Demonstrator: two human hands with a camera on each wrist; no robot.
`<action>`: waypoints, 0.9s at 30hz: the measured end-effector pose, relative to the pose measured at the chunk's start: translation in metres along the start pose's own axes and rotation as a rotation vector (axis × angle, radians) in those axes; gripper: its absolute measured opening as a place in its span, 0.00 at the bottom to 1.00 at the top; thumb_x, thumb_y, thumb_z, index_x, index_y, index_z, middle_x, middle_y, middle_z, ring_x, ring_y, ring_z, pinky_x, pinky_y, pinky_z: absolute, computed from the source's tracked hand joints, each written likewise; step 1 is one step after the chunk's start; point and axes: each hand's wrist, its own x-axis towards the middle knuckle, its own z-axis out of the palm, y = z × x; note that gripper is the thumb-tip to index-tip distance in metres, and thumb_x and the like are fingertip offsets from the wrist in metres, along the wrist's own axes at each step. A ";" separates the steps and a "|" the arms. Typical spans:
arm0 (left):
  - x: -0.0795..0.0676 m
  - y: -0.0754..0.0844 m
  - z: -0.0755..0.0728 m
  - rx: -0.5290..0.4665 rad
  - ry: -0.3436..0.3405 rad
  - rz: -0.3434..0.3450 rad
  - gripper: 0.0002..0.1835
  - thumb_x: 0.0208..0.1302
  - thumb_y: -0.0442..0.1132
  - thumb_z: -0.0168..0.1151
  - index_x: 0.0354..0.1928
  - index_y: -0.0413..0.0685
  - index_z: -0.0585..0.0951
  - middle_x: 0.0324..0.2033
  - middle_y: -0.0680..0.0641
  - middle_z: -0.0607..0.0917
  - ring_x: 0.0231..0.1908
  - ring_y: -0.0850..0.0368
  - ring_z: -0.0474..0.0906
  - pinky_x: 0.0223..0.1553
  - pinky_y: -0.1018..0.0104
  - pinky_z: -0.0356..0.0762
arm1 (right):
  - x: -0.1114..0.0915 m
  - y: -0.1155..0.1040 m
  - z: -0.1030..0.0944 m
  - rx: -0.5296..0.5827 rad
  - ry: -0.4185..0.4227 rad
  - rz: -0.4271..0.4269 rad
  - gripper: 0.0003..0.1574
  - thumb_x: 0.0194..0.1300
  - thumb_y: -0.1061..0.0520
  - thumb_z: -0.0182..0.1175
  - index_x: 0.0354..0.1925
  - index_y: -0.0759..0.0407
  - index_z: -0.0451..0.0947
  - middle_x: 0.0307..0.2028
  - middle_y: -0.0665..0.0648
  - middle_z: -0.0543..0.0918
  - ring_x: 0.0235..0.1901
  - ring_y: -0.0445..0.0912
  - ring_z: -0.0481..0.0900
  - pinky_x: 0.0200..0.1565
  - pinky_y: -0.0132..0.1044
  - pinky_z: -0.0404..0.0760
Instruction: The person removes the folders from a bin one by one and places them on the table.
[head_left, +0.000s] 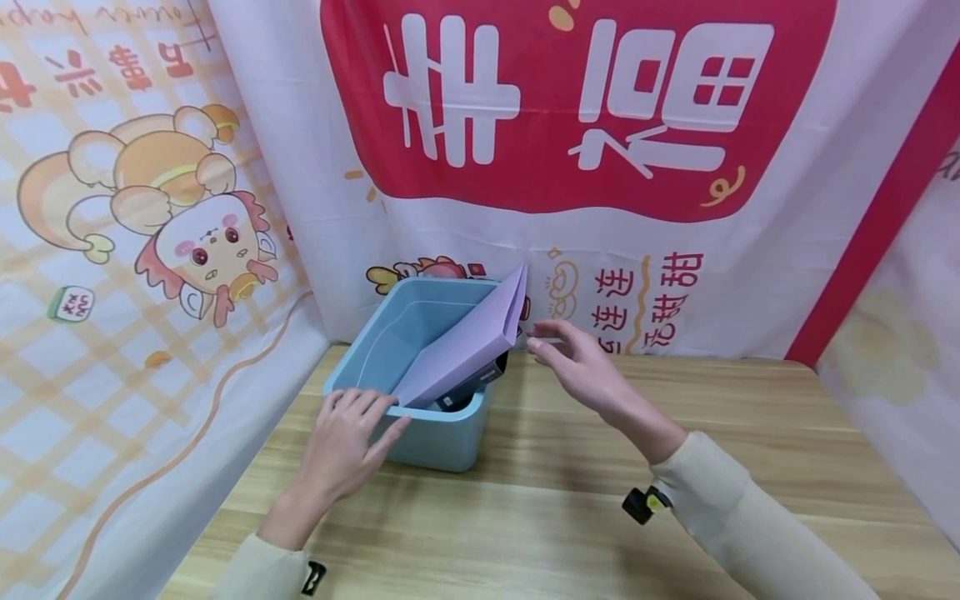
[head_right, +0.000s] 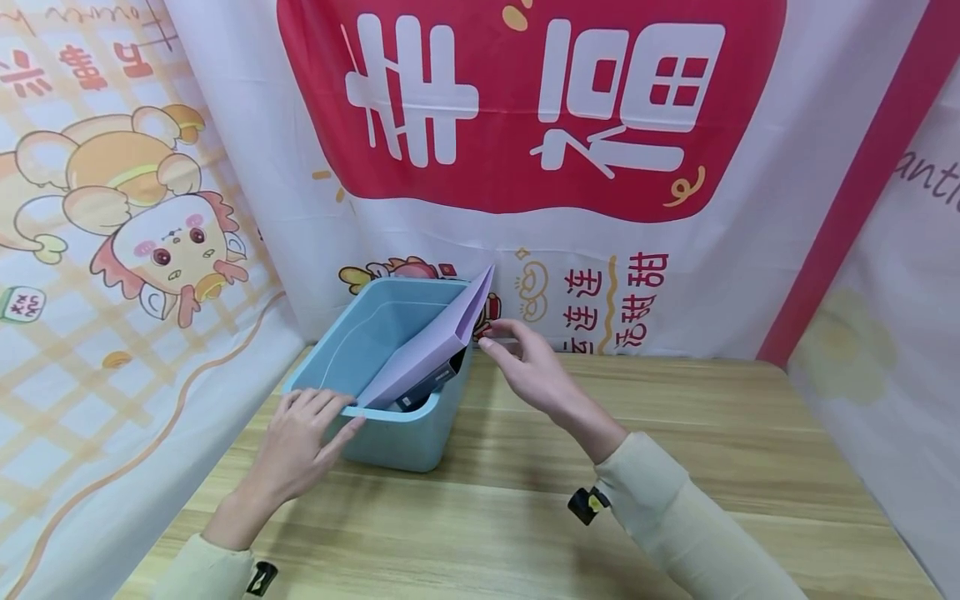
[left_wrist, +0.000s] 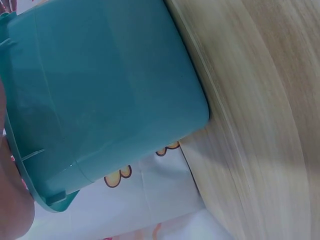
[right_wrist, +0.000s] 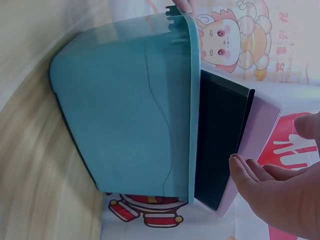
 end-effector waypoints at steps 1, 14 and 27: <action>0.000 0.000 0.000 0.005 -0.004 0.002 0.21 0.66 0.60 0.49 0.46 0.54 0.80 0.41 0.52 0.80 0.44 0.51 0.73 0.52 0.49 0.62 | 0.000 -0.001 0.000 0.007 -0.001 0.002 0.33 0.65 0.36 0.53 0.62 0.48 0.65 0.57 0.49 0.72 0.53 0.45 0.76 0.54 0.47 0.72; 0.001 -0.002 0.002 0.031 -0.004 0.025 0.17 0.66 0.60 0.50 0.37 0.55 0.75 0.33 0.54 0.75 0.37 0.53 0.71 0.49 0.48 0.64 | 0.008 -0.005 0.004 0.128 -0.049 0.032 0.31 0.67 0.44 0.55 0.62 0.56 0.65 0.57 0.56 0.73 0.53 0.48 0.76 0.56 0.45 0.71; 0.001 0.000 0.001 0.040 0.010 0.029 0.18 0.66 0.59 0.50 0.38 0.53 0.75 0.33 0.53 0.75 0.36 0.52 0.71 0.48 0.48 0.65 | 0.001 -0.044 0.005 0.240 -0.118 0.088 0.31 0.70 0.53 0.52 0.64 0.68 0.60 0.55 0.62 0.73 0.54 0.54 0.74 0.55 0.44 0.72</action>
